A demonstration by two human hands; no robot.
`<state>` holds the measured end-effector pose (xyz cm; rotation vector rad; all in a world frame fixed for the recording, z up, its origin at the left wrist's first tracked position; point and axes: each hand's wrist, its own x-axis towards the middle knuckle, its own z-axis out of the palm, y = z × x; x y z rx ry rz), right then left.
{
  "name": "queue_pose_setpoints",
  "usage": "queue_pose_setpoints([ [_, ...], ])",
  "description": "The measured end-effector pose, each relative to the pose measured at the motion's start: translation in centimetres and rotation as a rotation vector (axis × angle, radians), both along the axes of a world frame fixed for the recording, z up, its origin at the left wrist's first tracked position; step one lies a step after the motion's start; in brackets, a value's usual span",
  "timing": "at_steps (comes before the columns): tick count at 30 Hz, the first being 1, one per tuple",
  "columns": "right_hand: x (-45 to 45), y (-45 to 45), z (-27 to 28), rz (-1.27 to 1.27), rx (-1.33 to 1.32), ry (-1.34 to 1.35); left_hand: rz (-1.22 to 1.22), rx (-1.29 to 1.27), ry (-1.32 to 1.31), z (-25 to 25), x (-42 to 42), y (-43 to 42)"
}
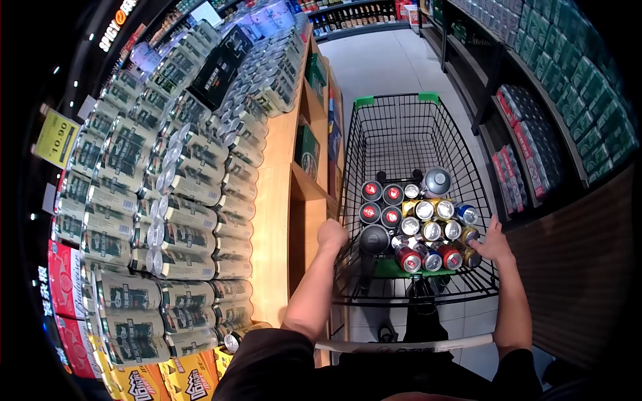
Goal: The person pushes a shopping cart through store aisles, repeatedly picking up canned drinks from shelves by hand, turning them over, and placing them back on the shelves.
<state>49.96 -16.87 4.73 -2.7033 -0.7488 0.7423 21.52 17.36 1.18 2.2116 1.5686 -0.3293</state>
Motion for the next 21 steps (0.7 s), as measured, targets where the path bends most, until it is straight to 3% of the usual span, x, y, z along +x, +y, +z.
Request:
queue_pose_setpoints([
  [21,17.9,15.8,-0.7,-0.002,0.024,-0.035,0.115,-0.002,-0.024,-0.2,16.1,13.3],
])
